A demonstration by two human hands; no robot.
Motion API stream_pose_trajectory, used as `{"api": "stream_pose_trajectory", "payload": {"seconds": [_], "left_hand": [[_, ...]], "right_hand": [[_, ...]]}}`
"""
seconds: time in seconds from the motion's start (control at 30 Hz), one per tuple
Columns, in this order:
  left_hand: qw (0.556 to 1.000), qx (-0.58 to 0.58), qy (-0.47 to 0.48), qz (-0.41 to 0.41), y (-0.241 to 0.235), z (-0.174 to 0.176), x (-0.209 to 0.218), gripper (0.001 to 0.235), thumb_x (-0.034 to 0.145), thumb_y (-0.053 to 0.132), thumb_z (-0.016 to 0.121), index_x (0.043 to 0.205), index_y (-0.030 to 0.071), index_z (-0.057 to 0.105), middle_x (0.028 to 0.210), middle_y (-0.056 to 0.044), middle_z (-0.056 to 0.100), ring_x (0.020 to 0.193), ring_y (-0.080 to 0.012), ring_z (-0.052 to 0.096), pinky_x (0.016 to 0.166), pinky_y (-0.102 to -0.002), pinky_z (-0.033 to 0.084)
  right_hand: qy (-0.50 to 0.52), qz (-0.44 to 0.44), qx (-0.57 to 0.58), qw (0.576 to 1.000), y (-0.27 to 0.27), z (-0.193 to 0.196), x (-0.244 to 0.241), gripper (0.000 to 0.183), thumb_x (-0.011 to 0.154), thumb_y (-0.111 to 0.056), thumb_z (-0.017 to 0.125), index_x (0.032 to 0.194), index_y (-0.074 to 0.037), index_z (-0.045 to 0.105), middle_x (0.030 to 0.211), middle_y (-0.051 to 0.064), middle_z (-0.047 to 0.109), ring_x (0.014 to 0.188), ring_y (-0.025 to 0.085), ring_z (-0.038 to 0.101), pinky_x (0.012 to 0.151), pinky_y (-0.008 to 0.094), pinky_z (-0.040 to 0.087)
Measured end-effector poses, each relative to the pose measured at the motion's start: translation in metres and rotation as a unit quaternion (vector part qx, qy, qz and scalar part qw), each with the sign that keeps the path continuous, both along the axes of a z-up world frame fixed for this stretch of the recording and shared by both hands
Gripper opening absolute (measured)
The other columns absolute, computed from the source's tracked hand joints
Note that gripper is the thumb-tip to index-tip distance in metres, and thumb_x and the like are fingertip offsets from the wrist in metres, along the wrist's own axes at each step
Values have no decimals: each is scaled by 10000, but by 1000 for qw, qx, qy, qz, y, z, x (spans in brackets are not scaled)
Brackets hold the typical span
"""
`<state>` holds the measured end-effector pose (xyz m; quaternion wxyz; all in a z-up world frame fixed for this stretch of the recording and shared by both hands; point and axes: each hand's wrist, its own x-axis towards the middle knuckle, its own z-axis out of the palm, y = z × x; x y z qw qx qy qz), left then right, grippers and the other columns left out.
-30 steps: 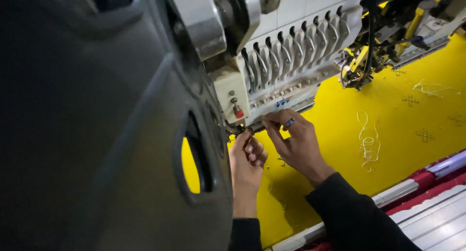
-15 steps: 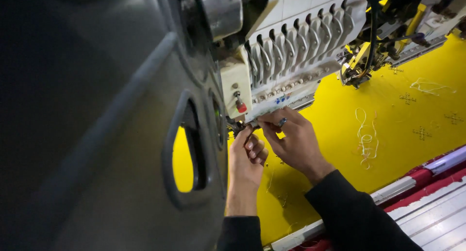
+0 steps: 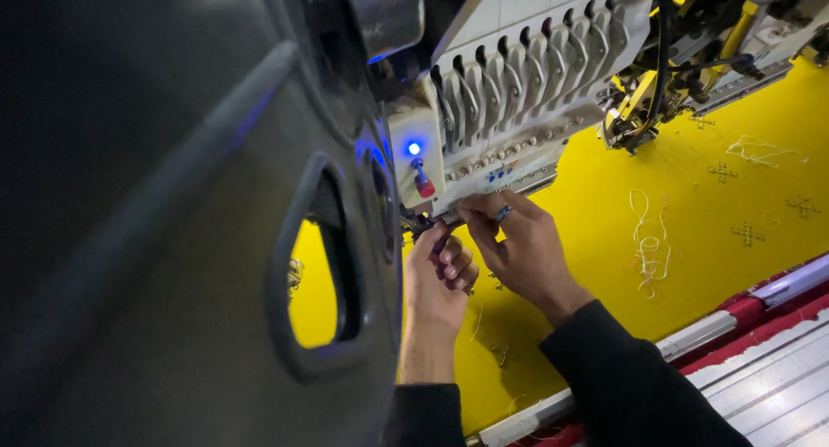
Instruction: The person threads a white filament through the tension guides and needle area of an industrial embroidery machine. They pull the thread through the mechanism and adjust the spool on the machine's thread rack.
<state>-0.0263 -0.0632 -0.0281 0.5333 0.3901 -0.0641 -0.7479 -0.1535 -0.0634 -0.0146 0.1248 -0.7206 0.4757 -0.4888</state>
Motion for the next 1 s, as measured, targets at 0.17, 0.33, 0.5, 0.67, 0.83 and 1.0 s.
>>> {"api": "stream_pose_trajectory", "payload": {"seconds": [0.17, 0.33, 0.5, 0.67, 0.83, 1.0], "left_hand": [[1000, 23, -6, 3, 2, 4, 2, 151, 992, 210, 582, 850, 163, 608, 618, 47, 392, 486, -91, 386, 471, -242, 372], [1000, -2, -23, 19, 5, 0, -1, 288, 985, 170, 636, 716, 196, 537, 611, 67, 302, 492, -59, 311, 477, -205, 314], [998, -28, -44, 24, 5, 10, -3, 291, 995, 132, 614, 742, 205, 490, 651, 62, 285, 498, -59, 315, 477, -216, 314], [995, -48, -84, 27, 2, -4, -4, 215, 1016, 128, 598, 816, 181, 538, 671, 54, 291, 503, -70, 332, 470, -221, 316], [981, -59, -185, 28, 3, -6, -4, 170, 1000, 113, 554, 839, 152, 590, 657, 54, 317, 480, -61, 357, 453, -241, 324], [969, -79, -233, 10, 7, -7, 6, 345, 1025, 211, 474, 724, 123, 618, 513, -6, 448, 356, -118, 448, 412, -259, 365]], "right_hand": [[30, -6, -17, 999, 0, 5, 2, 201, 911, 26, 713, 1100, -22, 761, 842, 198, 676, 717, 310, 722, 651, 376, 624], [59, -13, -29, 998, 2, 8, 3, 222, 902, 29, 728, 1116, -15, 765, 865, 205, 694, 739, 323, 728, 669, 388, 630], [58, -8, -21, 998, 1, 5, 1, 229, 896, 24, 736, 1119, -15, 768, 877, 206, 703, 741, 321, 729, 668, 395, 636], [44, 2, -16, 999, 0, 5, -1, 219, 893, 26, 731, 1107, -7, 763, 871, 212, 707, 741, 336, 732, 667, 402, 641], [16, 30, -16, 999, 2, 9, -2, 193, 883, 41, 726, 1067, -1, 764, 827, 208, 699, 701, 331, 730, 645, 394, 640], [-53, 149, 10, 987, 13, 26, 4, 121, 885, -48, 634, 878, -39, 755, 598, 122, 628, 453, 217, 612, 446, 332, 528]]}}
